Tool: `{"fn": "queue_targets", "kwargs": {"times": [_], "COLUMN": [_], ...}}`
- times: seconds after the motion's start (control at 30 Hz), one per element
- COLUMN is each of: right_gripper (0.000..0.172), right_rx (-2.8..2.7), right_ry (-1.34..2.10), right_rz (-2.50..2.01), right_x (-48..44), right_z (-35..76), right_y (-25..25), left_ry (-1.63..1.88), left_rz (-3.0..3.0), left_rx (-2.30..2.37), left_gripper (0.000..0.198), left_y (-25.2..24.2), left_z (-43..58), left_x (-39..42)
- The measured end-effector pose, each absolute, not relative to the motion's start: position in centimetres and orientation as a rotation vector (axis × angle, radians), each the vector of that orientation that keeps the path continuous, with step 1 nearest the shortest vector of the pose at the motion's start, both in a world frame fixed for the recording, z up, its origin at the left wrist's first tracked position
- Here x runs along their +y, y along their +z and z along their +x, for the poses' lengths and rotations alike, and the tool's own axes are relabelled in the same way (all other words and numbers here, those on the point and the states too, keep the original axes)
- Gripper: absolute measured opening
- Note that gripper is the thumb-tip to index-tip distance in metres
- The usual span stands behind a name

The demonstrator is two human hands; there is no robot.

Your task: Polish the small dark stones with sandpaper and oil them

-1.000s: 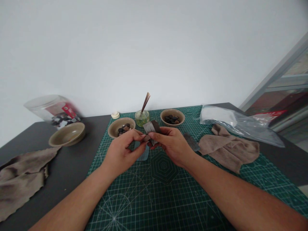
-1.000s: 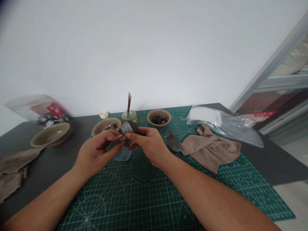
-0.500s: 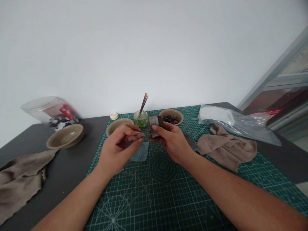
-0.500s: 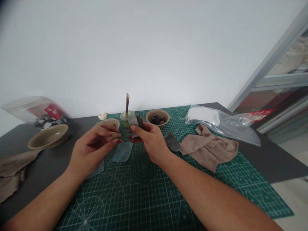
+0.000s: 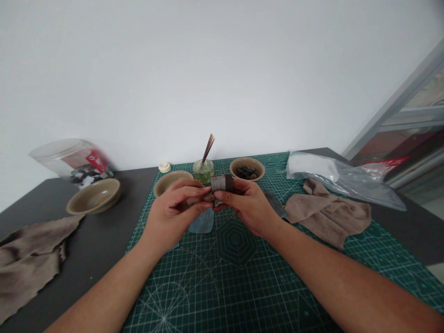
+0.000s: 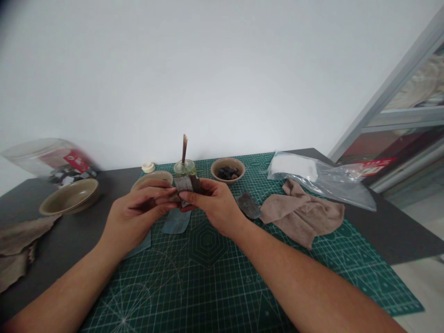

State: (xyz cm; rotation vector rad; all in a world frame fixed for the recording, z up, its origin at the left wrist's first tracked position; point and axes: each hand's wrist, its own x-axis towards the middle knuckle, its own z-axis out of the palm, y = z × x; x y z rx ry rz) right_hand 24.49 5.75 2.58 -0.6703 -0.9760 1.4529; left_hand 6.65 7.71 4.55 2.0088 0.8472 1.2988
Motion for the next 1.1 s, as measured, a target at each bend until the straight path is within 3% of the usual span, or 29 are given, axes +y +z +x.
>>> {"fn": "queue_targets", "kwargs": {"times": [0.43,0.97,1.1], "right_gripper": [0.026,0.031,0.048], "right_rx": [-0.927,-0.950,-0.871], "right_ry": [1.548,1.537,1.407], "right_rz": [-0.755,-0.773,-0.801], "right_x": [5.63,5.64,6.07], "right_z": [24.55,24.61,24.58], "right_y": [2.53,2.66,2.61], "left_ry": [1.123,1.102,1.133], "left_rz": [2.482,2.430,2.372], "left_rx": [0.978,0.988,0.924], "left_gripper": [0.009,0.010,0.004], "left_y": [4.90,4.62,4.27], "left_z": [6.25,6.33,6.40], "left_x": [7.43,7.35,7.54]}}
